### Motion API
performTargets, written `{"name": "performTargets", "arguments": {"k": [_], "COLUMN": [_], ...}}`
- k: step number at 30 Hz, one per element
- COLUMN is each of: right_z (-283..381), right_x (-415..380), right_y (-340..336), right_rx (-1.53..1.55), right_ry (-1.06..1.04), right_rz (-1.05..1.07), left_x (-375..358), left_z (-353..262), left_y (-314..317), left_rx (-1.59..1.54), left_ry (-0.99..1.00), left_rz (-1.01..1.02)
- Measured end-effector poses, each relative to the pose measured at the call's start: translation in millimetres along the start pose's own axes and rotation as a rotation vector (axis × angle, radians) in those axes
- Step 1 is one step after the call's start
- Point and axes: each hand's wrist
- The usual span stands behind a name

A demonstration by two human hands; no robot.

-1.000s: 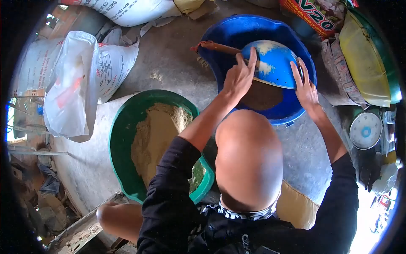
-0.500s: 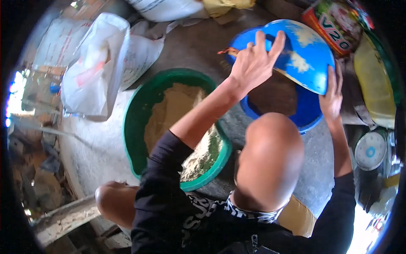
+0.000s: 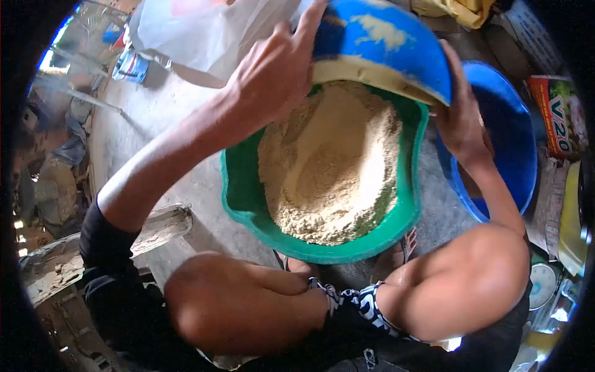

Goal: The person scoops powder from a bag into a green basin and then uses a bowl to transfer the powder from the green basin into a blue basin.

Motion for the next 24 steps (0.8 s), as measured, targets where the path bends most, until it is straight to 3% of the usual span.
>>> {"name": "performTargets", "arguments": {"k": [1,4,6,7,9,11,15,17,24], "right_z": [5,5,-4,-11,-20,-17,-9,-2,17], "right_x": [2,-2,-5,-6,-14,-13,-15,-21,-32], "right_y": [16,64,80,82,80,85,86,76,57], "right_rx": [0.074,0.028,-0.006,-0.118,-0.197,-0.209,-0.18,-0.117,-0.131], "right_ry": [-0.027,-0.038,0.016,-0.161,-0.236,-0.309,-0.31,-0.096,-0.121], "right_rz": [0.048,0.126,0.342,0.279,0.357,0.385,0.395,0.627,0.835], "left_x": [-15,-63,-75,-81,-97,-117,-127,-127,-158], "left_z": [16,50,56,52,48,56,61,54,31], "left_y": [7,43,70,83,112,137,150,147,153], "left_rx": [-0.016,-0.103,-0.148,-0.226,-0.182,-0.147,-0.219,-0.232,-0.541], "left_ry": [-0.127,-0.168,-0.205,-0.355,-0.442,-0.329,-0.344,-0.341,-0.432], "left_rz": [0.096,0.058,0.007,0.045,0.102,0.071,0.083,0.196,0.368]}}
Point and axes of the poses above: each hand's wrist, its own x-axis towards the middle knuckle, its own y-axis out of the palm, z = x × y, and after that the axes turned 11 degrees about -x, right-handed
